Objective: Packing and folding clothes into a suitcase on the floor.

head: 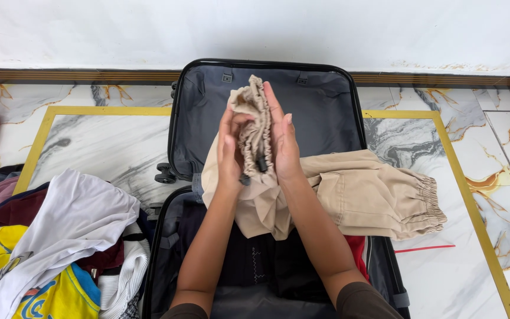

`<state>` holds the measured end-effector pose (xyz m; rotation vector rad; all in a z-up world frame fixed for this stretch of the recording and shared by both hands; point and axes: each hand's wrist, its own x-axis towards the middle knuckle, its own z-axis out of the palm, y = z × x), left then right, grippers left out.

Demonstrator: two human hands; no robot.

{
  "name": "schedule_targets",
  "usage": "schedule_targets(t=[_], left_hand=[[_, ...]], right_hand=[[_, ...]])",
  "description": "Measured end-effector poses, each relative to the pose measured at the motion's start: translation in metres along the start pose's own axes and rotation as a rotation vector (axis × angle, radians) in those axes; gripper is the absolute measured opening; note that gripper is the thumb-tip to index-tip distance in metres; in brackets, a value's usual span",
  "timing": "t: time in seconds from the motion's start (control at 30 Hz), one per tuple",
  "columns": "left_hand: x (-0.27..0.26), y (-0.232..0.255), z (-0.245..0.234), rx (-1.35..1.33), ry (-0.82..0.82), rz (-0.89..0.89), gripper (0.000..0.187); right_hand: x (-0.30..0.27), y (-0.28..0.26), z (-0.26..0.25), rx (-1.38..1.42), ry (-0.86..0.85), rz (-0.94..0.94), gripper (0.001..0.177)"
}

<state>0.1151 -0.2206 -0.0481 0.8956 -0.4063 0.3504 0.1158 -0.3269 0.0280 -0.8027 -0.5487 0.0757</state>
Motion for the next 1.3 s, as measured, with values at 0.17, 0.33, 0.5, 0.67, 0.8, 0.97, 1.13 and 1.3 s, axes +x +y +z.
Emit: schedule_targets(t=[0.17,0.33,0.5,0.67,0.8,0.97,1.13,1.3], left_hand=[[0.004,0.008,-0.006,0.207,-0.020,0.009,0.083],[0.010,0.038,0.024,0.287,-0.113,-0.099,0.096],[0.012,0.031,0.019,0.169,-0.086,-0.094,0.084],[0.013,0.035,0.019,0.140,-0.051,-0.136,0.087],[0.014,0.051,0.030,0.141,-0.075,-0.141,0.098],[0.013,0.046,0.027,0.149,-0.092,-0.120,0.100],[0.011,0.035,0.019,0.071,-0.087,-0.106,0.098],[0.011,0.044,0.033,-0.107,-0.078,-0.174,0.091]], right_hand=[[-0.002,0.009,0.004,-0.161,-0.102,-0.037,0.090],[-0.003,0.014,0.005,-0.363,-0.126,-0.076,0.090],[-0.004,0.015,0.006,-0.311,-0.075,-0.077,0.085],[-0.001,0.015,0.002,-0.362,0.036,-0.035,0.076],[-0.002,0.010,0.006,-0.407,0.061,-0.127,0.073],[0.000,0.012,0.002,-0.298,0.126,-0.071,0.070],[0.001,0.010,0.002,-0.196,0.347,0.046,0.059],[-0.002,0.032,-0.040,-0.164,0.490,-0.117,0.029]])
